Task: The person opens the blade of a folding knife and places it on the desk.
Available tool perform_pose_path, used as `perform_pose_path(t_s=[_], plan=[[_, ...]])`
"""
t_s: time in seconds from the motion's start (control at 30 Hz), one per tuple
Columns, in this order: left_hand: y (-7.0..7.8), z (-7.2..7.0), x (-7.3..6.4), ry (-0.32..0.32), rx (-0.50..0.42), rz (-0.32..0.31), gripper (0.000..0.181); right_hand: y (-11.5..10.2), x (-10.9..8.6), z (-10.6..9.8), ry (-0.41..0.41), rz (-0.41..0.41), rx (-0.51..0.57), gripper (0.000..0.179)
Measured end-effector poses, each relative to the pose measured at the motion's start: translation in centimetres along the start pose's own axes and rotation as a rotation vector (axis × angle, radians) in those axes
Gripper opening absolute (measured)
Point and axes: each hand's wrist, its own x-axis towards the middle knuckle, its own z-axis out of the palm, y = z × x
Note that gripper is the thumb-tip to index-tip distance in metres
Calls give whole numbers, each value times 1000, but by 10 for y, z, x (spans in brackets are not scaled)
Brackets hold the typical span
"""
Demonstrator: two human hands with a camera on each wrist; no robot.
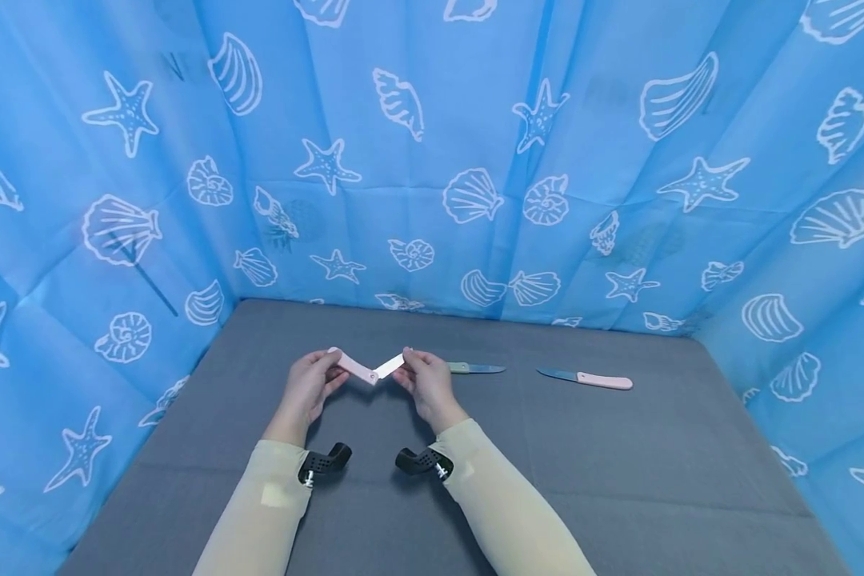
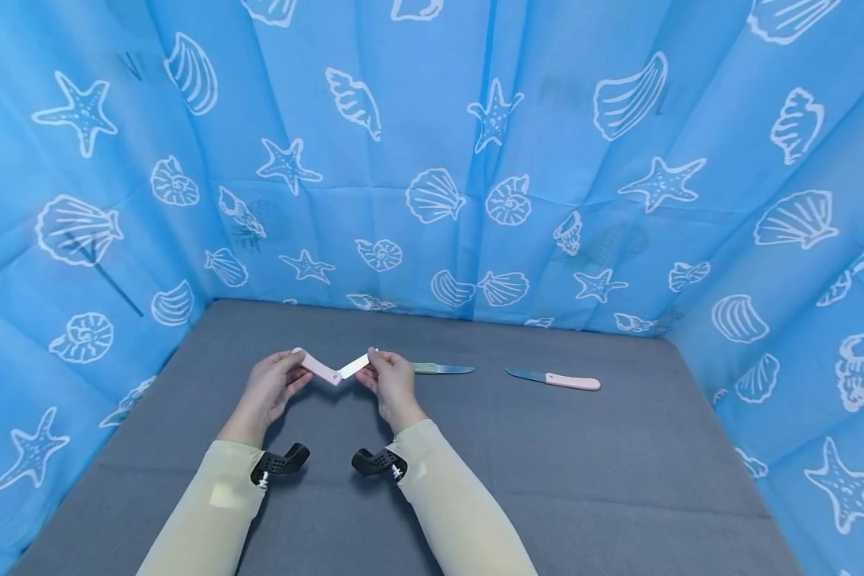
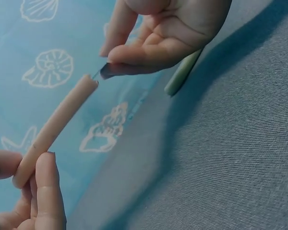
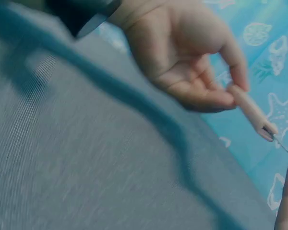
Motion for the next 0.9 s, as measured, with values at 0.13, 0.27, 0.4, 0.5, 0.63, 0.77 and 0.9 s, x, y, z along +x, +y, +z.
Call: perform_pose_path(t_s=[0.13,0.27,0.4,0.5,0.63,0.77,0.9], plan=[[2,-3,1,-14,1,-4,37,-6,2,-2,-39,27,26,31],[3,-6,0,-38,29,0,35,-13,4,-6,-56,60,-16,23],[4,-6,-2,-43,42,7,36,-19,4,-10,-73,85,-62,15],[4,-5,-4,-37,26,12,39,-20,5,-11,-71,86,-54,12],[4,-3,-6,-8,-20,19,40,-19,5,-12,-56,70,-12,16],[3,2,-8,32,-71,36,39,-18,4,-11,-43,68,32,21],[2,7,-9,79,-127,54,35,-18,3,-10,-16,80,87,24]])
